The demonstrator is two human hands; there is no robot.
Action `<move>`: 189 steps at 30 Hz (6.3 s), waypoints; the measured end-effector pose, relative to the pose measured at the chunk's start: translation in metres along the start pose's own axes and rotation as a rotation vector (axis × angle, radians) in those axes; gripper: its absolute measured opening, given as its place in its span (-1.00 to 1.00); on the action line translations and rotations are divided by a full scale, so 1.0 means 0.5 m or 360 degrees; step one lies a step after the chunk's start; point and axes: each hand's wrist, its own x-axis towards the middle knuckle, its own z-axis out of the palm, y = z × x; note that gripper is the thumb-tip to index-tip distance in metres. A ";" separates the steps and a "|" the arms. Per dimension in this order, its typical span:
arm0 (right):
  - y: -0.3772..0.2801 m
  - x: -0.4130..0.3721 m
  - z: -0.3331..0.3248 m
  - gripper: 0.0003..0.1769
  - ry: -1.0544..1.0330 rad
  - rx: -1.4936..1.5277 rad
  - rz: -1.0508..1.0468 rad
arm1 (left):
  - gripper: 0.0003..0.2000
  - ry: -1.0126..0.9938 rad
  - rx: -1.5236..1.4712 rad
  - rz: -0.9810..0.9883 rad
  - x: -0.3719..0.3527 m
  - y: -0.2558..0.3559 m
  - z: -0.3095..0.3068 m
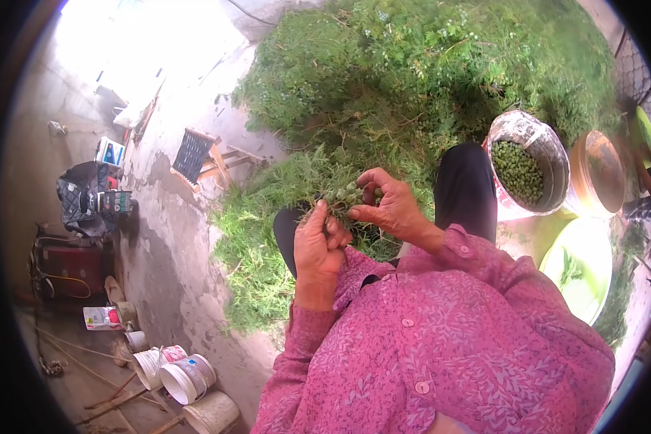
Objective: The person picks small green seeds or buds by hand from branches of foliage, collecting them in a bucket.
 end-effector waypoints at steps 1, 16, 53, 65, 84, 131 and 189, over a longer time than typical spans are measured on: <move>0.003 0.005 0.003 -0.44 0.0001 0.0044 -0.0072 | -0.80 -0.0024 0.0021 -0.0003 -0.002 -0.001 0.004; -0.019 0.009 0.010 -0.68 -0.0073 0.0248 -0.0161 | -0.88 -0.0022 0.0226 0.0059 -0.004 -0.018 0.013; -0.066 0.019 -0.051 -0.76 -0.0417 -0.0426 -0.0681 | -0.89 -0.0145 0.0344 0.0125 -0.017 -0.022 0.015; -0.031 0.015 -0.341 -0.81 0.1081 -0.1057 0.0098 | -0.89 -0.0328 0.0367 0.0202 -0.039 0.008 0.004; -0.075 -0.038 -0.087 -0.54 -0.0636 0.1159 0.0224 | -0.86 -0.0371 0.0221 0.0123 -0.051 0.019 0.031; 0.064 0.108 -0.368 -0.51 0.0613 -0.1221 0.0241 | -0.53 0.0267 0.2773 0.1127 0.150 0.119 -0.134; 0.041 -0.022 0.017 -0.80 -0.0285 -0.0226 -0.0015 | -0.70 -0.0378 0.0988 0.0333 0.156 -0.036 -0.060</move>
